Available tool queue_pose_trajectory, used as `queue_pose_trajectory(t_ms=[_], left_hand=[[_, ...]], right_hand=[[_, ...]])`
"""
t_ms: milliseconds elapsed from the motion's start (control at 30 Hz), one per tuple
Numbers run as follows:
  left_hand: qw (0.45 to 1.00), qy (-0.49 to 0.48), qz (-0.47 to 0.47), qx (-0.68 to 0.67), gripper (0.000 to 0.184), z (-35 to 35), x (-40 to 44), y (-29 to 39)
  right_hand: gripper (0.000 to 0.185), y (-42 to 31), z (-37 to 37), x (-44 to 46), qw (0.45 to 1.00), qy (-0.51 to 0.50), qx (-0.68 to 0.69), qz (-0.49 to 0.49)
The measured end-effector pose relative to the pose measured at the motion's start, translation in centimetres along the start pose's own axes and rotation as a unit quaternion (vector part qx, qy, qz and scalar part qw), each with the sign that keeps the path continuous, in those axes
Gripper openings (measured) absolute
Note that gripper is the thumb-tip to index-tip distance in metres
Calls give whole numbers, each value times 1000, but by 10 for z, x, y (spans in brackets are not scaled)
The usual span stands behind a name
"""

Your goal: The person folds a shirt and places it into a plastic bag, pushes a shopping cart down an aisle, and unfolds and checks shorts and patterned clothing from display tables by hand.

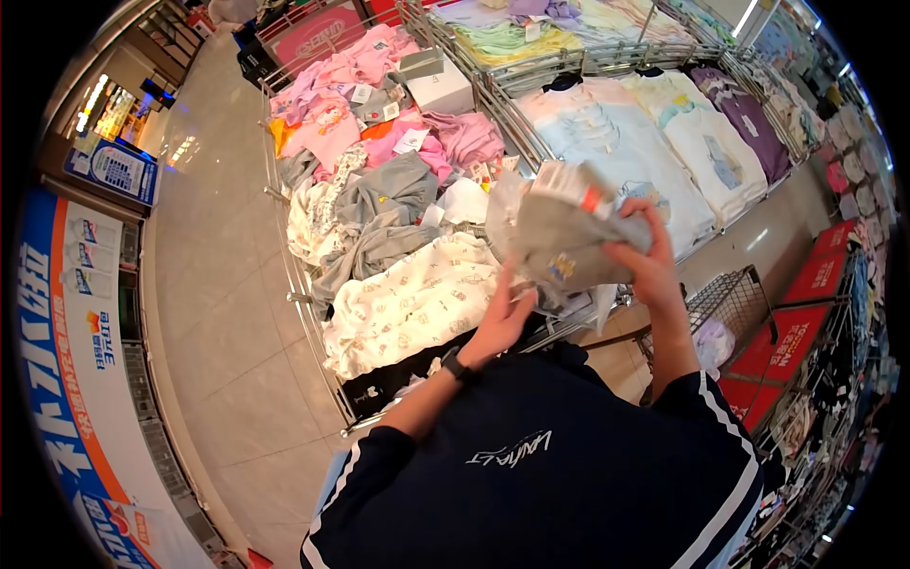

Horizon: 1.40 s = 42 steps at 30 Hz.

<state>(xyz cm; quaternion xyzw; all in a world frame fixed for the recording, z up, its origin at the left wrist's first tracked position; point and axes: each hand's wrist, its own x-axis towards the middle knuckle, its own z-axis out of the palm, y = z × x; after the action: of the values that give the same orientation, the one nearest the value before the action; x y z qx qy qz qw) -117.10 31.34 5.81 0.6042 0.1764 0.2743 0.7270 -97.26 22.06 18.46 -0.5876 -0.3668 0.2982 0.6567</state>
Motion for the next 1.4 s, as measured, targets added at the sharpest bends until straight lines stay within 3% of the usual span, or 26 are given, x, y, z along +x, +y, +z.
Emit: queue_pose_trajectory(t_ms=[67,167,200,300,333,367,400,467,500,567,600,633,667,733,800,833,867,900,933,1033,1167,1233,1267,1333,1400], left_hand=[[978,-175,-65,88,67,-3,12,-8],[951,-256,-21,172,63,10,19,12],[956,-258,-17,136,70,10,19,14],[963,-204,-61,-166,82,-10,-1,24],[931,-192,-101,-293,97,-18,-10,40],[912,-187,-67,-358,108,-26,-18,47],[917,-139,-92,-363,115,-38,-32,57],[918,-39,-24,-393,86,-62,-51,45],[927,-2,-9,-374,73,-81,-60,35],[939,-14,21,-343,49,-99,-69,41],[920,135,-112,-351,34,-129,-85,-9],[928,171,-78,-322,35,-124,-82,1],[926,191,-51,-321,36,-123,-76,-7],[955,92,10,-283,58,-111,-82,1],[990,133,48,0,61,-94,-83,42],[976,155,60,141,67,-81,-81,68],[979,83,156,-104,68,-64,-78,84],[970,116,213,-8,83,-59,-76,86],[967,111,153,-169,77,-66,-74,71],[943,141,114,-279,69,-81,-82,41],[926,167,82,-327,63,-85,-83,33],[929,167,72,-321,60,-81,-81,33],[933,163,67,-312,59,-79,-82,35],[944,153,55,-287,56,-73,-82,37],[958,142,42,-246,53,-68,-84,40]], right_hand=[[41,-33,10,-1,990,23,139,-28],[59,-64,30,-5,955,49,284,-75],[63,-67,32,-8,943,48,322,-68],[81,-57,50,-19,943,23,328,-55],[76,-43,57,-20,952,-18,298,-60],[63,-34,64,-19,979,-90,165,-75],[51,-28,71,-17,981,-157,31,-108],[48,-2,100,-25,954,-294,32,-50],[47,-1,103,-25,921,-377,-53,-86],[50,13,109,-30,864,-492,-51,-97],[51,15,112,-34,870,-492,20,-29],[53,16,115,-39,868,-488,87,42],[55,16,118,-42,858,-478,149,116],[55,12,131,-44,886,-427,96,153],[54,25,143,-47,901,-383,40,199],[51,25,146,-46,911,-361,60,190],[48,25,149,-46,919,-340,79,183],[45,25,151,-46,926,-320,96,177],[35,22,152,-44,937,-305,81,152],[46,35,134,-33,974,-219,23,55],[35,32,122,-8,991,-68,103,57],[46,26,137,-20,992,-91,37,-77],[55,42,132,-34,984,-162,-23,-77],[71,38,137,-61,919,-293,-229,-134],[74,28,149,-71,842,-349,-368,-182]])
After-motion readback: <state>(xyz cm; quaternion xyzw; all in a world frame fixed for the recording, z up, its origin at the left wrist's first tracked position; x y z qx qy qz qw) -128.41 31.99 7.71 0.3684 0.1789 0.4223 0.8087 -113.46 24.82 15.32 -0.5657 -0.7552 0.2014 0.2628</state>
